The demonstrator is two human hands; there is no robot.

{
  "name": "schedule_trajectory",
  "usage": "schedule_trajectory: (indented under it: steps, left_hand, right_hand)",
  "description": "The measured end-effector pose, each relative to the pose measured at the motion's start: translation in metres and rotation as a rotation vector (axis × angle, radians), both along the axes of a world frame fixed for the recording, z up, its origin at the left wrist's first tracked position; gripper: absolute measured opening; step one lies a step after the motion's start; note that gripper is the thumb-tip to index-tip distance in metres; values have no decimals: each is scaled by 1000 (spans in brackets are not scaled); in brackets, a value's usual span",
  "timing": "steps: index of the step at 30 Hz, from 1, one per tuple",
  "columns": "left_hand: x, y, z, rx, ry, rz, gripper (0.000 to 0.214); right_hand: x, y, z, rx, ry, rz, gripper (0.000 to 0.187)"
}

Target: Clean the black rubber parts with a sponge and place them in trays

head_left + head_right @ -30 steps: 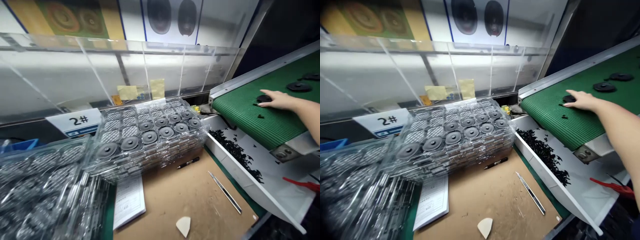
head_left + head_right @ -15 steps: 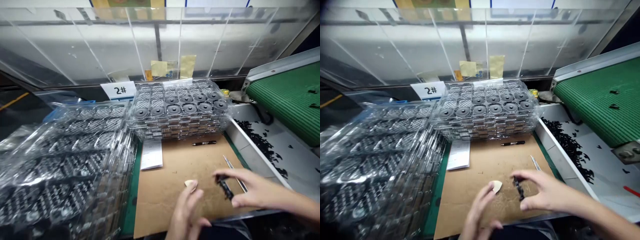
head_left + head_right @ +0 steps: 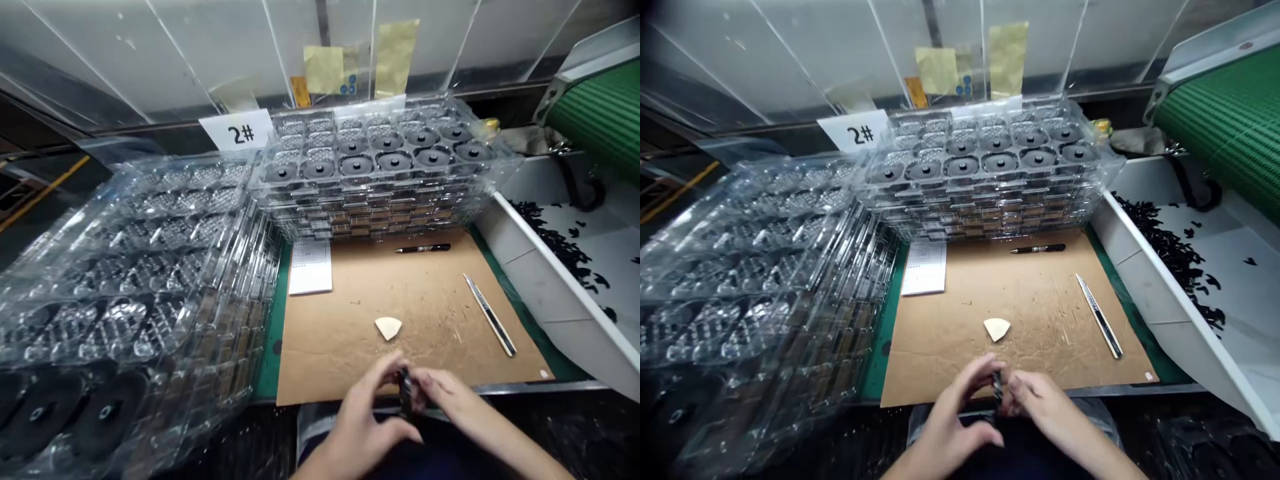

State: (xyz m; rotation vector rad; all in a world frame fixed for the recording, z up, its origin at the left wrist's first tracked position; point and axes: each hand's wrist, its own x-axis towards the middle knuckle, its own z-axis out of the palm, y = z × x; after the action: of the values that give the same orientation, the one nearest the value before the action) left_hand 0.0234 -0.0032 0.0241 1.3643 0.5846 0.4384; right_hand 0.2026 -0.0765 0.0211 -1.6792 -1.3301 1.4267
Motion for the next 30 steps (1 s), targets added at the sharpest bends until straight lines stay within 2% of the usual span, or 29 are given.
schedule_trajectory:
  steps: [2, 4, 7, 11, 15, 19, 23, 28, 30]
  left_hand:
    - [-11, 1, -7, -401, -80, 236, 70]
    - [-21, 5, -11, -691, -219, 453, 61]
    - [-30, 12, -14, -845, -381, 687, 60]
    - [-27, 18, -21, -870, -449, 761, 67]
    - [-15, 22, -38, -800, -409, 769, 62]
    - [-7, 24, -54, -757, -388, 786, 62]
    - [-6, 23, -55, -745, -353, 801, 57]
    - [-5, 23, -51, -773, -312, 780, 50]
    - [-5, 24, -50, -764, -302, 788, 50]
  right_hand:
    - [1, 17, -10, 56, -134, -33, 53]
    - [1, 34, -22, 111, -264, -89, 48]
    - [0, 52, -39, 176, -386, -105, 44]
    - [-1, 59, -47, 196, -384, -118, 39]
    - [-6, 60, -35, 146, -249, -124, 32]
    - [-19, 77, -27, 105, -116, -121, 24]
    - [-38, 94, -26, 157, -125, -156, 24]
    - [-49, 90, -20, 207, -110, -9, 18]
    - [-46, 90, -19, 196, -126, -3, 18]
